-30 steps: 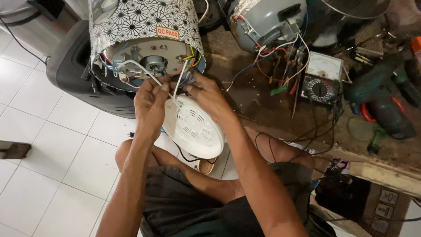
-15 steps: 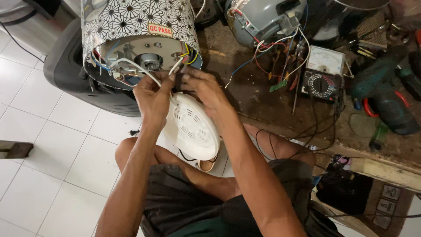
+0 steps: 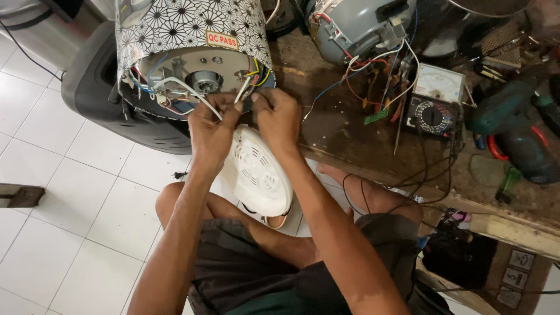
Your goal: The person sits on the floor and repairs a disassembled rice cooker by connecting wires to the heating element and base. They use a multimeter to test the electrical connections and then reassemble the cooker's body and lid.
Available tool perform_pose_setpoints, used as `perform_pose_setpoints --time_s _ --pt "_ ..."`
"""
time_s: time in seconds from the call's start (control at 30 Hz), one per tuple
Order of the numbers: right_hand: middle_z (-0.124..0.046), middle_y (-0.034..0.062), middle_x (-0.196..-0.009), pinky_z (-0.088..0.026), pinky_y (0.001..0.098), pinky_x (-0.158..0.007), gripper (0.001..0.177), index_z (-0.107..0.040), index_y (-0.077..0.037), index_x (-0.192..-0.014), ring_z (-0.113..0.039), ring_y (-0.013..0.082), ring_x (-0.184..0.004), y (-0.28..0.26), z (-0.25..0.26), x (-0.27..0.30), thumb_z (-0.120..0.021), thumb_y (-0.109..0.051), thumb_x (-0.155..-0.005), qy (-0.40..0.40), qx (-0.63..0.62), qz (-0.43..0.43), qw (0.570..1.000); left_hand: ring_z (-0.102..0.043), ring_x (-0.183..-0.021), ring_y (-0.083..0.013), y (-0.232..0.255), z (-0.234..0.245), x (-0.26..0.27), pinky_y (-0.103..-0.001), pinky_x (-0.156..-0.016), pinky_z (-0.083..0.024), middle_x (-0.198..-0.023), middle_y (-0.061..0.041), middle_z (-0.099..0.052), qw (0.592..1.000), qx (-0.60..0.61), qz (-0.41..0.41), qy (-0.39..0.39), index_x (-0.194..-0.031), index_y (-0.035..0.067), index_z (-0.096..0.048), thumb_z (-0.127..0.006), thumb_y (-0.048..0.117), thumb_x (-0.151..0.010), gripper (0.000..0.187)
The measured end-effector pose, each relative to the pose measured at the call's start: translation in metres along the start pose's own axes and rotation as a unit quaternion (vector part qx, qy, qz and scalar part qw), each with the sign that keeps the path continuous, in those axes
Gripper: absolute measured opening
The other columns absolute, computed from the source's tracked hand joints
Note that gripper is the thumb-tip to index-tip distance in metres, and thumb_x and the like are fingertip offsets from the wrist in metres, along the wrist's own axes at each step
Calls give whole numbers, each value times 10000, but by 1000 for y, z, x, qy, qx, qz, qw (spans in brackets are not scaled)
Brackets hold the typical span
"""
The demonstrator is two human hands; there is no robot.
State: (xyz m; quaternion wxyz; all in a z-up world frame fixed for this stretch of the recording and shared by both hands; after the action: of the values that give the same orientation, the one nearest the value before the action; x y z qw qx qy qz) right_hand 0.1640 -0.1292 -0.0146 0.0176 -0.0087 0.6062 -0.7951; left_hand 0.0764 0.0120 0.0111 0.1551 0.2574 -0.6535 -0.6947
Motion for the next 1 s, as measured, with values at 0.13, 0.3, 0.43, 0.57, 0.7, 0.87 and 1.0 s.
perform_pose_setpoints --time_s 0.13,0.3,0.43,0.57,0.7,0.87,1.0 --pt "-867 71 -1129 -626 483 -1013 246 -866 -300 -1207 -793 335 -1173 -21 21 17 -754 -260 -992 47 43 75 995 -701 -772 -86 13 -6 2 -232 -677 -582 -956 -87 -806 999 31 12 -36 -1277 -1 -799 -813 37 -1006 275" --pt "-765 272 -1384 -550 638 -1117 506 -678 -155 -1547 -692 506 -1327 -27 31 27 -606 -37 -1060 -76 46 147 985 -759 -703 -149 10 -11 -3 -258 -626 -613 -1118 -176 -822 993 66 -6 -97 -1428 -26 -719 -809 5 -979 459" --pt "-846 130 -1038 -639 461 -934 253 -873 -174 -1182 -803 406 -1037 -16 66 39 -711 -87 -1007 -25 76 243 967 -761 -742 -140 13 -7 0 -255 -652 -618 -1175 -174 -820 992 59 -3 -114 -1423 -29 -717 -775 22 -1010 420" --pt "-806 144 -938 -602 470 -882 158 -869 -108 -1112 -784 400 -940 12 154 43 -795 -47 -987 155 181 265 934 -770 -725 -146 -13 1 -6 -241 -648 -610 -1004 -135 -825 997 55 5 -62 -1275 -18 -784 -793 15 -1024 253" --pt "-720 180 -966 -561 567 -850 168 -819 -49 -1172 -727 471 -919 42 232 37 -758 -18 -1019 209 371 226 876 -772 -772 -145 -7 9 -1 -262 -726 -628 -961 -134 -814 998 28 -11 -49 -1237 -30 -798 -809 16 -1033 209" --pt "-670 137 -945 -587 563 -807 123 -738 -55 -1085 -719 442 -870 95 264 37 -804 -80 -985 212 478 231 820 -732 -809 -102 -26 22 10 -271 -805 -618 -958 -86 -812 999 33 -15 -30 -1233 -5 -806 -830 46 -1020 220" --pt "-629 163 -938 -595 557 -732 153 -667 -12 -1086 -689 465 -861 75 249 47 -780 -1 -984 210 482 228 820 -770 -832 -125 -26 20 13 -269 -847 -631 -980 -100 -821 998 55 -6 -29 -1259 -20 -777 -828 34 -1010 260"
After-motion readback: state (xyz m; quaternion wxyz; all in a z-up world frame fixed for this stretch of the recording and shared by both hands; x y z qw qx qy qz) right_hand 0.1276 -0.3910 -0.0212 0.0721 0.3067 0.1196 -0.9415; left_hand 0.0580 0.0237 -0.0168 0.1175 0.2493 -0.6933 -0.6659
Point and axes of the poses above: each hand's wrist, its own x-axis away from the middle knuckle, its own z-axis out of the back of the hand, y = z × x, the point moved 4 cm from there along -x, towards the middle knuckle
